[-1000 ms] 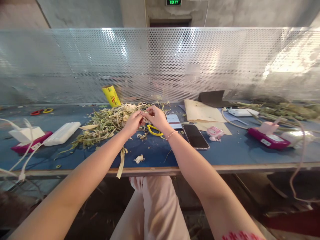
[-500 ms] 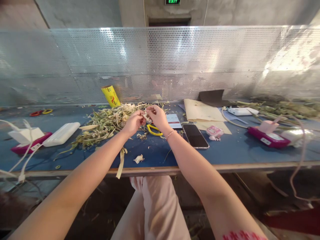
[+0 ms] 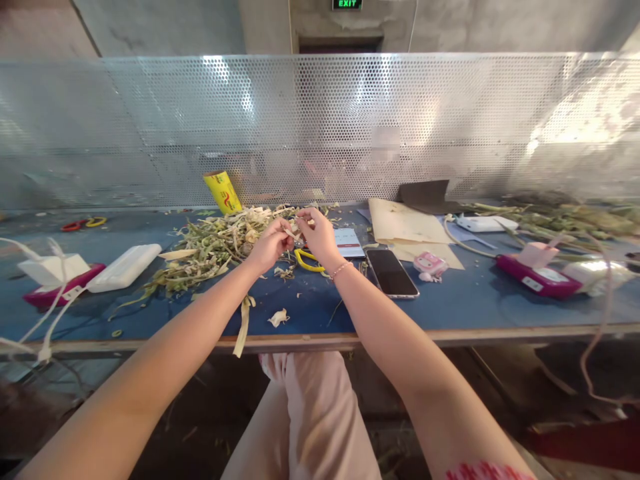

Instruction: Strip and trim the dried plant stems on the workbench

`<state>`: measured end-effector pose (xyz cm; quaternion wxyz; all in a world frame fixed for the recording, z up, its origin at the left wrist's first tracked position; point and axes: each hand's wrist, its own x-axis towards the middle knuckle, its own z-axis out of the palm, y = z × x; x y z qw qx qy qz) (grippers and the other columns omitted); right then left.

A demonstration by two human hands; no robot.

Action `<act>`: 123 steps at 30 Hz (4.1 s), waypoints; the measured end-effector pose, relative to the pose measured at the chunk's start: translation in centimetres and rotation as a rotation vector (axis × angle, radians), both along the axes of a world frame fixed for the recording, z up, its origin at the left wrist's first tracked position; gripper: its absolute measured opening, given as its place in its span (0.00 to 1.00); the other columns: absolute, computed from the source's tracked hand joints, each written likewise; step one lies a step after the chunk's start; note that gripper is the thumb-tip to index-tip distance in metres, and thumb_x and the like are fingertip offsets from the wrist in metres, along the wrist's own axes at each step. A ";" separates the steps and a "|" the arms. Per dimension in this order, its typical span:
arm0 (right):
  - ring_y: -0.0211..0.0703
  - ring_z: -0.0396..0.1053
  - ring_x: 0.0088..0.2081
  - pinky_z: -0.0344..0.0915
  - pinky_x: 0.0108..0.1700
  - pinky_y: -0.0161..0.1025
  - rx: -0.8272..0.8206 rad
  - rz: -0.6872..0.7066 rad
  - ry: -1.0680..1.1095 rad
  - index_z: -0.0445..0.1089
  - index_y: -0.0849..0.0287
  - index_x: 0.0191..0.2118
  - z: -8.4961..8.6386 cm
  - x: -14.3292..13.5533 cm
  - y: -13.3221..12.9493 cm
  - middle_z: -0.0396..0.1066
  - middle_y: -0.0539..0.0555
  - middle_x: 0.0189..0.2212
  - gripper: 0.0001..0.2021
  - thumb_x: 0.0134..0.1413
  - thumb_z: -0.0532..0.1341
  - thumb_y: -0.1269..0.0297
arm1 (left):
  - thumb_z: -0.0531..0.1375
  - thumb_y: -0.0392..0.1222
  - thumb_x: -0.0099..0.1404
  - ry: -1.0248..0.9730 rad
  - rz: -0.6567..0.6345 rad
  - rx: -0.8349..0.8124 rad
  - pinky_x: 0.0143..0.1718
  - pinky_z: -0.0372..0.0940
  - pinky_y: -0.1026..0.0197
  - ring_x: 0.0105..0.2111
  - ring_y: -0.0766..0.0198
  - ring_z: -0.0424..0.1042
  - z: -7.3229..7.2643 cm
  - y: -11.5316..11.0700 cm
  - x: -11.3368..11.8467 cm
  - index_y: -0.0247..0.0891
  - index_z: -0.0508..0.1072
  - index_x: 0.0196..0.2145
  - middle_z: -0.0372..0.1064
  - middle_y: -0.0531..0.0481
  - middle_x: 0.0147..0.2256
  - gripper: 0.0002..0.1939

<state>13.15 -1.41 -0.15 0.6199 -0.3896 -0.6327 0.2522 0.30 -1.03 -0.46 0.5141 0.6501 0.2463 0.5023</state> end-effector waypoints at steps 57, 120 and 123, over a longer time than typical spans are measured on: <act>0.34 0.65 0.29 0.64 0.34 0.36 -0.065 0.159 0.254 0.73 0.59 0.34 -0.5 -0.2 1.0 0.71 0.51 0.29 0.13 0.44 0.59 0.58 | 0.54 0.33 0.53 -0.129 0.112 -0.079 0.27 0.57 0.65 0.21 0.71 0.60 0.5 -0.6 0.4 0.38 0.63 0.34 0.57 0.57 0.18 0.09; 0.38 0.65 0.33 0.63 0.36 0.39 0.138 -0.231 0.097 0.75 0.55 0.36 -0.2 1.3 1.2 0.70 0.52 0.29 0.11 0.49 0.56 0.62 | 0.59 0.43 0.56 -0.150 0.096 0.004 0.16 0.44 0.68 0.12 0.77 0.47 0.8 -0.2 0.0 0.37 0.58 0.23 0.48 0.62 0.12 0.12; 0.35 0.63 0.28 0.61 0.29 0.36 0.058 -0.217 0.190 0.73 0.56 0.39 -0.5 1.7 1.7 0.69 0.52 0.30 0.14 0.48 0.56 0.59 | 0.59 0.43 0.56 -0.107 0.048 0.011 0.16 0.44 0.68 0.12 0.77 0.46 0.9 -0.4 -0.1 0.37 0.59 0.23 0.46 0.63 0.12 0.12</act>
